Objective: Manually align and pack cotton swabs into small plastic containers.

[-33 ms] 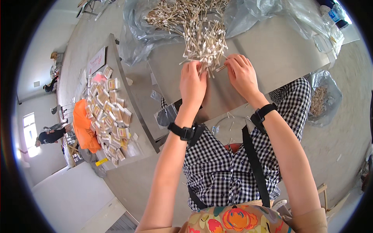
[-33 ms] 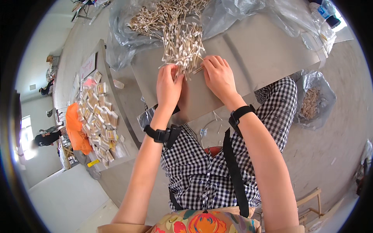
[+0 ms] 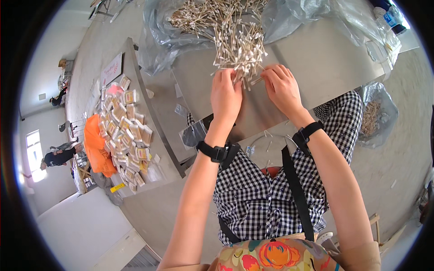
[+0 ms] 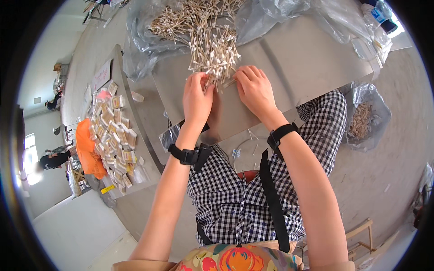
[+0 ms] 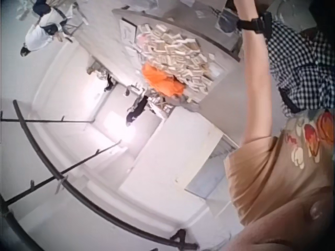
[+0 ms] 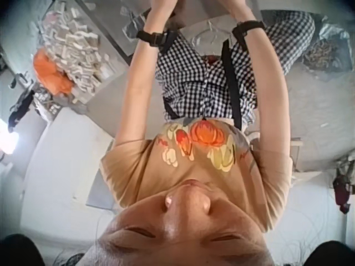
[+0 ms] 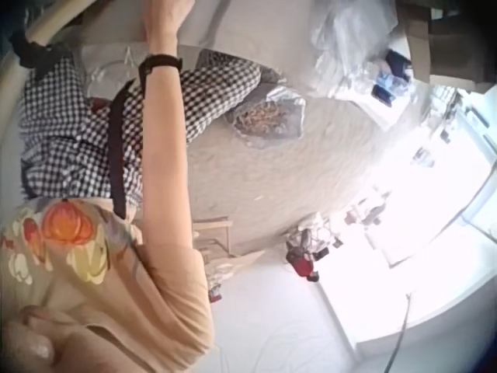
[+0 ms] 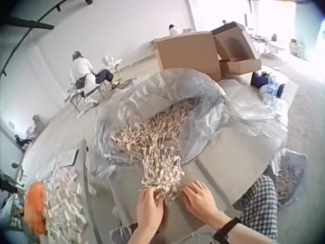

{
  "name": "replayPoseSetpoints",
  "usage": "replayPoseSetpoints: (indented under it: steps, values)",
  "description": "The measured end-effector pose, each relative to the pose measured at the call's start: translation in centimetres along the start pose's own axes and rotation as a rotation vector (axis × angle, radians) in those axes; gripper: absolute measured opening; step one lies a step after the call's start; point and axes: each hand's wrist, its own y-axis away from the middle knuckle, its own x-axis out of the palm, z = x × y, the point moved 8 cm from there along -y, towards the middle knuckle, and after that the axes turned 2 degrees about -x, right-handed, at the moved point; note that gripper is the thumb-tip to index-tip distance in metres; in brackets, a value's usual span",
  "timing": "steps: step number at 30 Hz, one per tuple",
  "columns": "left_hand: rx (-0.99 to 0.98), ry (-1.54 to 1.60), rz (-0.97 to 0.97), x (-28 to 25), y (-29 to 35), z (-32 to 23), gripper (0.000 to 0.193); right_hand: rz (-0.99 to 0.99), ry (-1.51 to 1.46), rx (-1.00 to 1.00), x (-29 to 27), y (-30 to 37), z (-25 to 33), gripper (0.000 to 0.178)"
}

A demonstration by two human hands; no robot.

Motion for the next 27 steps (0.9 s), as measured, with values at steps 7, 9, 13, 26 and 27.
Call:
replayPoseSetpoints:
  steps: [7, 9, 13, 26, 27]
  values:
    - [-0.023, 0.091, -0.037, 1.2, -0.1, 0.6, 0.029, 0.075, -0.064, -0.072, -0.2, -0.3, 1.6, 0.016]
    - [0.052, 0.071, -0.100, 0.9, 0.4, 0.1, 0.029, 0.088, -0.050, -0.042, -0.1, -0.3, 1.5, 0.018]
    - [0.039, 0.122, -0.068, 1.0, 0.8, -0.1, 0.029, 0.168, -0.048, -0.111, 0.3, -0.2, 2.3, 0.024]
    - [0.033, 0.153, -0.066, 0.0, 2.3, 0.2, 0.024, 0.150, 0.024, -0.207, 0.5, -0.1, 2.4, 0.033]
    - [0.012, 0.144, -0.056, -0.1, 2.6, 0.4, 0.023, 0.141, 0.028, -0.209, 0.5, 0.1, 2.4, 0.033]
